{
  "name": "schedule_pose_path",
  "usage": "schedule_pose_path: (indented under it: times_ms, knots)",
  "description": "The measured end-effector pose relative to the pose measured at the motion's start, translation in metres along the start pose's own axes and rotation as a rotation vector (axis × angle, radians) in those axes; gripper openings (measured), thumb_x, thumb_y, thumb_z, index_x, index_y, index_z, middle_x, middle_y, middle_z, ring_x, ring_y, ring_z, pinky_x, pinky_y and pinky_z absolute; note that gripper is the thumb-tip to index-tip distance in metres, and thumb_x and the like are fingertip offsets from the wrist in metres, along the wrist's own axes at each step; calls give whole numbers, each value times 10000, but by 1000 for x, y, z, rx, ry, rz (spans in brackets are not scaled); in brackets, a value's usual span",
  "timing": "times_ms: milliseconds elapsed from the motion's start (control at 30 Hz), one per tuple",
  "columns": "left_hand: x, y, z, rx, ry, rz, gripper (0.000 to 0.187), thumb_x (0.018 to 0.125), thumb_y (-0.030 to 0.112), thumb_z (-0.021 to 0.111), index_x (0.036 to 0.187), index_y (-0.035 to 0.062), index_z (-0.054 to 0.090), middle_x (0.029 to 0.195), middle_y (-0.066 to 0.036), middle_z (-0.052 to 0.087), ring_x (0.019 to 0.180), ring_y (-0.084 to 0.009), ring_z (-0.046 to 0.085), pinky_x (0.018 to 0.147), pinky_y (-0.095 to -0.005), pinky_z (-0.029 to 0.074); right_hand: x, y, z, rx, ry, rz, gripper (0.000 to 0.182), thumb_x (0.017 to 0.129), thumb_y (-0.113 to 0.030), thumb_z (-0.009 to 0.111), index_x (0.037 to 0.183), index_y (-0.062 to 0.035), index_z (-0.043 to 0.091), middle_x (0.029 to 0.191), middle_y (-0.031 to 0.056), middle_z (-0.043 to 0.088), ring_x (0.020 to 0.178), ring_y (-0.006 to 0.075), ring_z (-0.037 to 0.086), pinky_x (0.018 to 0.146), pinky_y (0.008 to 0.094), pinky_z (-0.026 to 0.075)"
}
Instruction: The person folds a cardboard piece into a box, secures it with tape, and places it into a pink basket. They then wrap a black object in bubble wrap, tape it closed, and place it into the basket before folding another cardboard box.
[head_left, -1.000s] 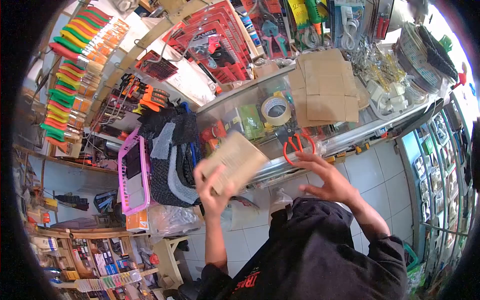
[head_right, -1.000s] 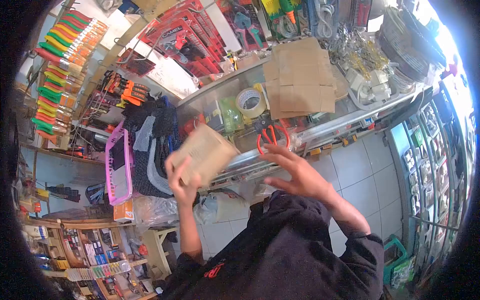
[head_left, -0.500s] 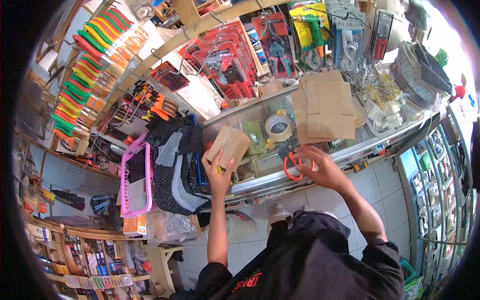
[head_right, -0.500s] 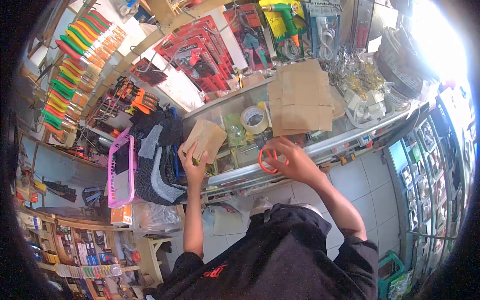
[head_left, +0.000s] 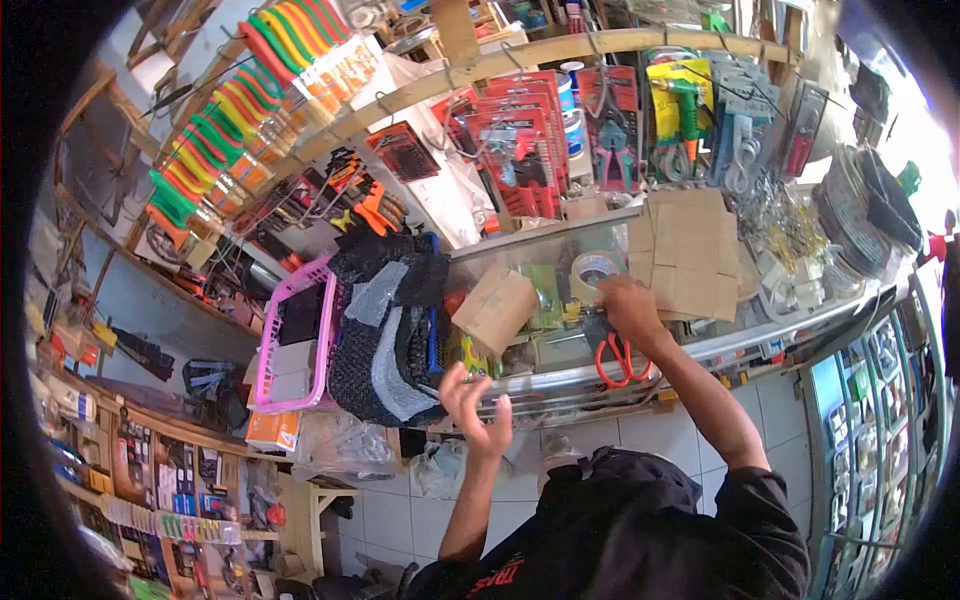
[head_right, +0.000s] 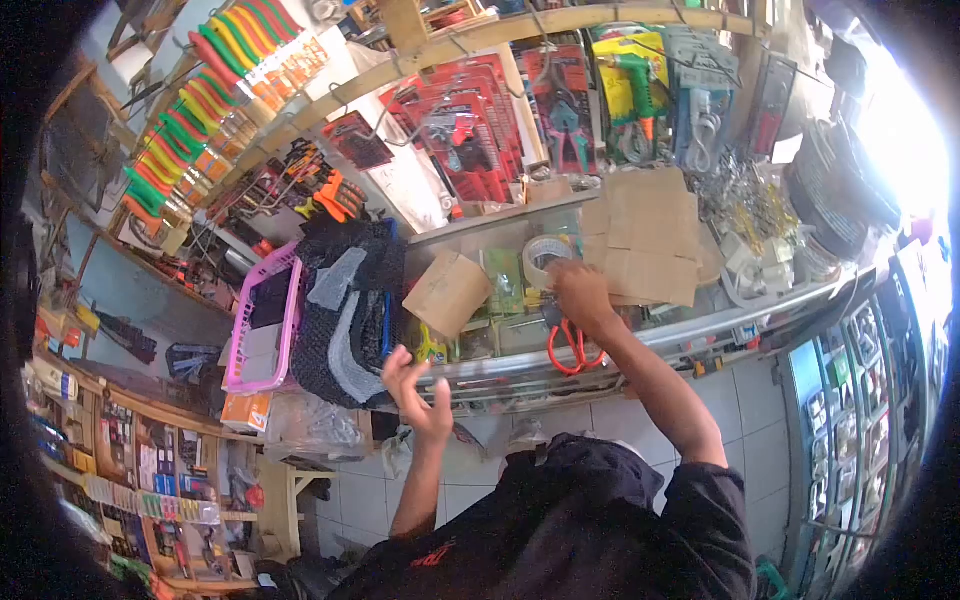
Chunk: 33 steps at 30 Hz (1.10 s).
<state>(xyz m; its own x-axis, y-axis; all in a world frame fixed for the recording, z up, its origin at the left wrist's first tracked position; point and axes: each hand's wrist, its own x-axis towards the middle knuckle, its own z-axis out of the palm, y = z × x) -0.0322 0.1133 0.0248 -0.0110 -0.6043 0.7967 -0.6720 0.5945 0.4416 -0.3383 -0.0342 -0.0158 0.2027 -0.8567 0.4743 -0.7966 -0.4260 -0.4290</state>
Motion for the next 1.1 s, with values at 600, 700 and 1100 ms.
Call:
schedule_pose_path:
  times_ms: [600,700,1100]
  knots:
    - [28,80,12,-1269,-554,-539,740,1067,531,566,1515,-50,481,1505,-187,548,1413,-276,522,1163,-406,383,-137,-99,-120,957,-72,-353,431,665,140,649,1064,-1,730,1212,148,734,1111,357,692,991,463,535]
    - [26,81,23,-1217,-717,-405,777,1053,589,567,1545,-6,478,1564,-176,507,1470,-296,477,1197,-426,357,-164,-98,-121,1320,-196,-142,363,722,137,652,1062,38,730,1191,186,736,1120,347,701,979,438,523]
    - [2,87,56,-1480,-558,-871,615,918,365,860,1302,-19,572,1158,-135,738,999,-183,723,918,-328,582,-207,-97,-64,1982,-328,585,686,962,-347,786,1526,-85,495,1501,157,499,1249,241,611,846,401,605]
